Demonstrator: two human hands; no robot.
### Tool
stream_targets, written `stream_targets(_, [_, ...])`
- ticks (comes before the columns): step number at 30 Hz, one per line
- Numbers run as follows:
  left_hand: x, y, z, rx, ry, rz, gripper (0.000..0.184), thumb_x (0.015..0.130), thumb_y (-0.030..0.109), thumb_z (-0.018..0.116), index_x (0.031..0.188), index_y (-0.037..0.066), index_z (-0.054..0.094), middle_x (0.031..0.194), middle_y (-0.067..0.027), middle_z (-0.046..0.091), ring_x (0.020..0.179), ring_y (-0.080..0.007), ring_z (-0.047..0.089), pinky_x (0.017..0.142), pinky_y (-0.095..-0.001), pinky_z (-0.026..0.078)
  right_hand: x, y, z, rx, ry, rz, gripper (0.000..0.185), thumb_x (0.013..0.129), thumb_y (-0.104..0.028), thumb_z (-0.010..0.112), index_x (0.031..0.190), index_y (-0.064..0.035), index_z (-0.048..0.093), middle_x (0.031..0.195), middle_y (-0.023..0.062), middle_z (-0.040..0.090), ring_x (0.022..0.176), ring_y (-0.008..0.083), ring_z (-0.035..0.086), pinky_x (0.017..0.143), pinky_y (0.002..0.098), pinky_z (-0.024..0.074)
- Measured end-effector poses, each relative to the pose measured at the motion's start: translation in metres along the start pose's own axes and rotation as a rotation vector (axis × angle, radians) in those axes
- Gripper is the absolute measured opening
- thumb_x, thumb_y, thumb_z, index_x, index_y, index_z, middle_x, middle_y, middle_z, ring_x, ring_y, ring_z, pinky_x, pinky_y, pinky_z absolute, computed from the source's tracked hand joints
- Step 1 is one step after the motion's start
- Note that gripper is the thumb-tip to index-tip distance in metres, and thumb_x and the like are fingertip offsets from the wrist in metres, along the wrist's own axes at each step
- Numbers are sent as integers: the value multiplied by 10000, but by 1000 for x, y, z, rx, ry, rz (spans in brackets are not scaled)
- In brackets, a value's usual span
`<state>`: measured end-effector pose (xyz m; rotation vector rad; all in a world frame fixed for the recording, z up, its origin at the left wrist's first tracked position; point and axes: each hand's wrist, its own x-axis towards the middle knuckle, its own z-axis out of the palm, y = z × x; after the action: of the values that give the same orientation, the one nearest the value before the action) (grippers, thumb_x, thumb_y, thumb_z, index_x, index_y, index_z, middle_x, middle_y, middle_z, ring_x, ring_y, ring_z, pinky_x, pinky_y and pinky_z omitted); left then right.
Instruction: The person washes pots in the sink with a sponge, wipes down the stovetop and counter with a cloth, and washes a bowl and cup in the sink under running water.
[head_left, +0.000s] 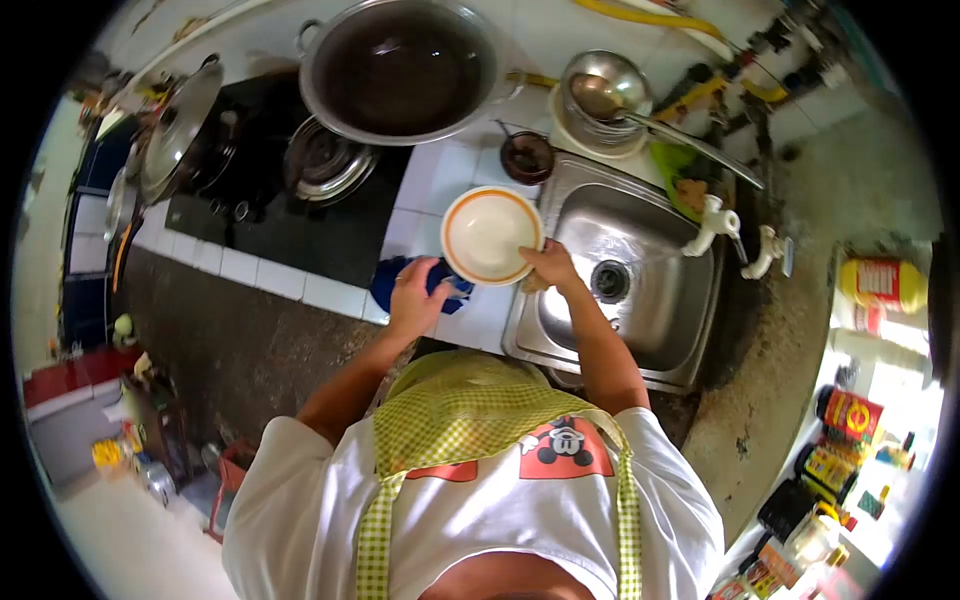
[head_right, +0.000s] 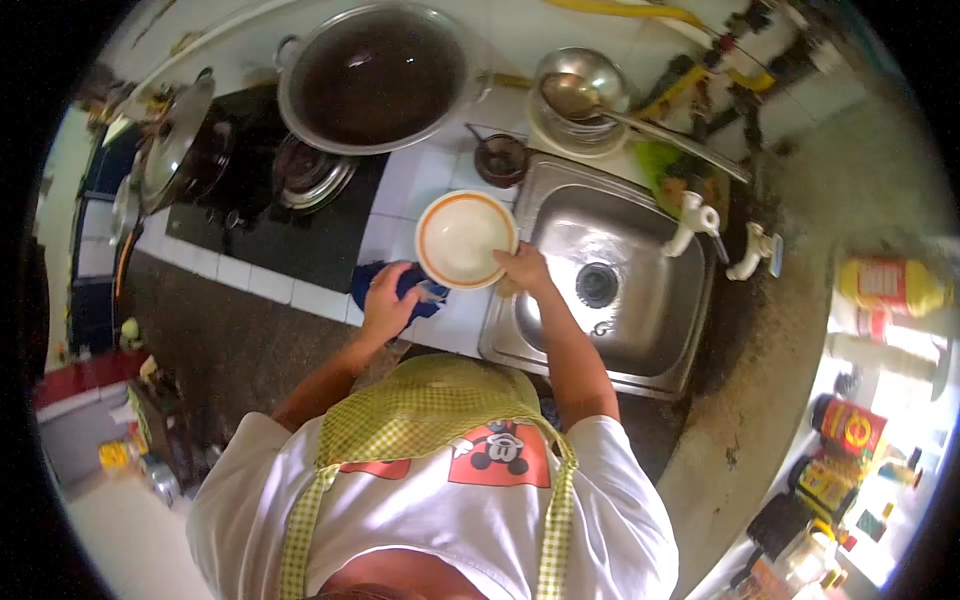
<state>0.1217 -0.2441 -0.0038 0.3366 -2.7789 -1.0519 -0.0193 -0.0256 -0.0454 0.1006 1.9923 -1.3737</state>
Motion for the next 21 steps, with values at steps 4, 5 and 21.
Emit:
stream_targets(4, [25, -11, 23, -266, 11, -343, 523, 746, 263, 621, 1175, 26, 442, 1098, -182, 527, 943, -268, 538, 819, -342, 428, 13, 26, 7, 235, 46, -53, 308, 704, -116, 621, 952, 58, 561, 835, 123, 620, 702, 190, 605, 633, 300, 499])
stream_targets(5, [31, -9, 28, -368, 4, -469, 540, 756, 280, 615, 1195, 29, 425, 1114, -175, 520, 938, -249, 539, 822, -340, 426, 15, 30, 7, 235, 56, -40, 312, 696, -91, 617, 959, 65, 558, 851, 124, 619, 727, 193, 603, 664, 302, 494])
stream_targets(21, [0, -29, 10, 441, -205, 152, 697, 639, 377, 680, 1204, 61, 422, 1206, -153, 437, 1151, -309, 386, 909, -468, 313, -23, 62, -49, 545, 72, 117, 402, 774, -399, 615, 858, -9, 566, 729, 82, 599, 563, 151, 584, 496, 282, 480])
